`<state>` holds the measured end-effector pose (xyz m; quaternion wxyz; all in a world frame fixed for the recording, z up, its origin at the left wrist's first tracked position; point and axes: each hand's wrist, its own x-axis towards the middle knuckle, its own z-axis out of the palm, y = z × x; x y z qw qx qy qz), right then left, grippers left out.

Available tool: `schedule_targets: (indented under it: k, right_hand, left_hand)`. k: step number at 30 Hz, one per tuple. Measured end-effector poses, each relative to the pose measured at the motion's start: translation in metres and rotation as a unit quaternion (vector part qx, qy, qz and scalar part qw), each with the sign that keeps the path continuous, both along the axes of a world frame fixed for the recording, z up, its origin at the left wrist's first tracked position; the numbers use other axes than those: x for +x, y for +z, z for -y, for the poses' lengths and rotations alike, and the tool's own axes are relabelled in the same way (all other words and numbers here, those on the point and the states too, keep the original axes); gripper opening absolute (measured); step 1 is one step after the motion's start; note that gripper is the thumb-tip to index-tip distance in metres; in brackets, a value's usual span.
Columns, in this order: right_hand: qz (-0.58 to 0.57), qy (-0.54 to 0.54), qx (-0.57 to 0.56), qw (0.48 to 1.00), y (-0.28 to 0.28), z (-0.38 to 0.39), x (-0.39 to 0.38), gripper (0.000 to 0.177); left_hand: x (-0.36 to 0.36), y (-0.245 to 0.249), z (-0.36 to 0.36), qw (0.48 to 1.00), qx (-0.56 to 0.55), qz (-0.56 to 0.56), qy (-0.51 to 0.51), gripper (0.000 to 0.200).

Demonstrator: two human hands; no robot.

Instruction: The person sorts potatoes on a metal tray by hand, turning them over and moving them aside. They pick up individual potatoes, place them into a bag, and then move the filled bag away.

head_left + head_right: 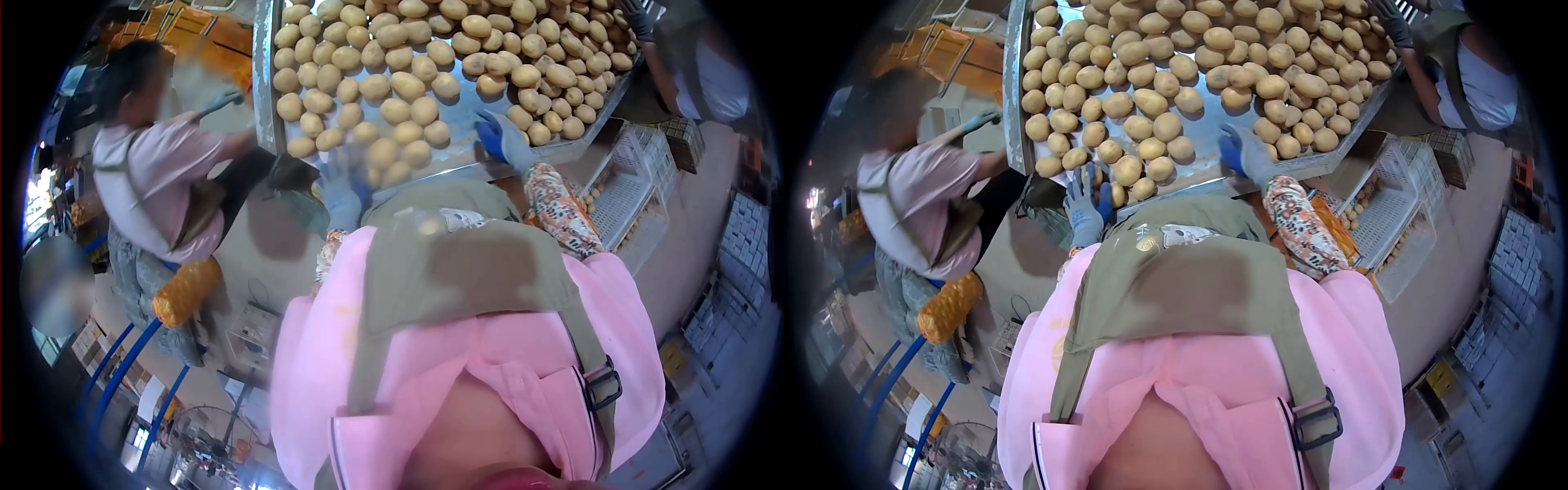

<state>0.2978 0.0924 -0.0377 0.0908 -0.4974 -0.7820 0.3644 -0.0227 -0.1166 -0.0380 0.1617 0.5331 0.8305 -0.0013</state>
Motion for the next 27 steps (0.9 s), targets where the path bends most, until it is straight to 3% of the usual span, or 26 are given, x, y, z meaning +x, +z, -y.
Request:
schedule_targets:
  k: [2, 3, 4, 5, 6, 7, 8, 9, 10, 11, 12, 13, 14, 15, 16, 18, 20, 22, 24, 27]
  right_hand:
    - [0.047, -0.007, 0.019, 0.999, -0.021, 0.013, 0.002, 0.037]
    - [-0.104, -0.154, -0.327, 0.927, -0.032, 0.022, -0.006, 0.036]
    - [-0.236, -0.275, -0.617, 0.698, -0.037, 0.03, -0.019, 0.035]
    - [-0.143, -0.087, -0.516, 0.84, 0.006, 0.041, -0.053, 0.037]
    - [-0.042, 0.111, -0.377, 0.919, 0.055, 0.048, -0.087, 0.038]
    - [-0.042, 0.116, -0.379, 0.917, 0.059, 0.046, -0.096, 0.038]
    - [0.056, 0.262, -0.26, 0.928, 0.059, 0.044, -0.104, 0.039]
    - [0.15, 0.395, -0.128, 0.897, 0.056, 0.042, -0.109, 0.04]
    - [0.148, 0.397, -0.131, 0.896, 0.047, 0.038, -0.107, 0.04]
    - [-0.011, 0.321, -0.189, 0.928, 0.032, 0.027, -0.095, 0.039]
    - [-0.169, 0.234, -0.239, 0.927, 0.014, 0.011, -0.078, 0.038]
    - [-0.277, -0.005, -0.349, 0.895, -0.015, -0.015, -0.046, 0.036]
    - [-0.362, -0.246, -0.43, 0.789, -0.036, -0.033, -0.023, 0.034]
    - [-0.344, -0.313, -0.314, 0.827, 0.043, -0.034, -0.026, 0.029]
    - [-0.14, -0.192, 0.096, 0.967, 0.025, -0.048, -0.002, 0.03]
    - [0.098, -0.135, 0.343, 0.924, 0.055, -0.069, 0.025, 0.047]
    - [0.171, -0.114, 0.256, 0.945, 0.051, -0.057, 0.039, 0.064]
    - [0.364, -0.12, 0.083, 0.92, 0.02, -0.032, 0.03, 0.081]
    - [0.204, -0.121, 0.123, 0.964, 0.021, -0.008, 0.007, 0.08]
    - [0.241, -0.076, 0.041, 0.967, 0.037, 0.028, -0.061, 0.069]
  left_hand:
    - [-0.009, -0.006, 0.009, 0.992, 0.079, 0.057, 0.084, 0.072]
    - [-0.01, -0.022, 0.014, 0.985, 0.123, 0.033, 0.118, 0.075]
    - [-0.008, -0.02, 0.009, 0.985, 0.122, 0.033, 0.12, 0.075]
    - [-0.004, -0.012, 0.002, 0.982, 0.145, -0.03, 0.118, 0.074]
    - [-0.001, -0.003, -0.005, 0.975, 0.166, -0.095, 0.117, 0.073]
    - [-0.002, 0.015, -0.018, 0.986, 0.138, -0.047, 0.078, 0.072]
    - [0.002, 0.008, -0.021, 0.986, 0.133, -0.1, 0.022, 0.068]
    - [0.002, 0.001, -0.022, 0.99, 0.14, 0.019, -0.014, 0.067]
    - [0.003, -0.004, -0.022, 0.978, 0.147, 0.14, -0.051, 0.066]
    - [0.008, -0.005, -0.018, 0.978, 0.146, 0.14, -0.048, 0.066]
    - [0.015, -0.005, -0.014, 0.887, 0.125, 0.423, 0.134, 0.061]
    - [0.018, -0.004, -0.011, 0.688, 0.092, 0.655, 0.299, 0.056]
    - [0.017, 0.011, -0.01, 0.688, 0.093, 0.654, 0.3, 0.056]
    - [0.013, 0.037, -0.012, 0.826, 0.036, 0.511, 0.234, 0.058]
    - [0.011, 0.051, -0.012, 0.925, -0.025, 0.344, 0.156, 0.062]
    - [0.016, 0.035, -0.008, 0.939, 0.006, 0.318, 0.126, 0.061]
    - [0.021, 0.01, -0.012, 0.96, 0.079, 0.261, 0.066, 0.06]
    - [0.024, 0.0, -0.017, 0.966, 0.111, 0.233, 0.035, 0.059]
    - [0.025, 0.005, -0.035, 0.962, 0.106, 0.251, -0.016, 0.059]
    - [0.016, 0.026, -0.067, 0.956, 0.046, 0.29, -0.01, 0.062]
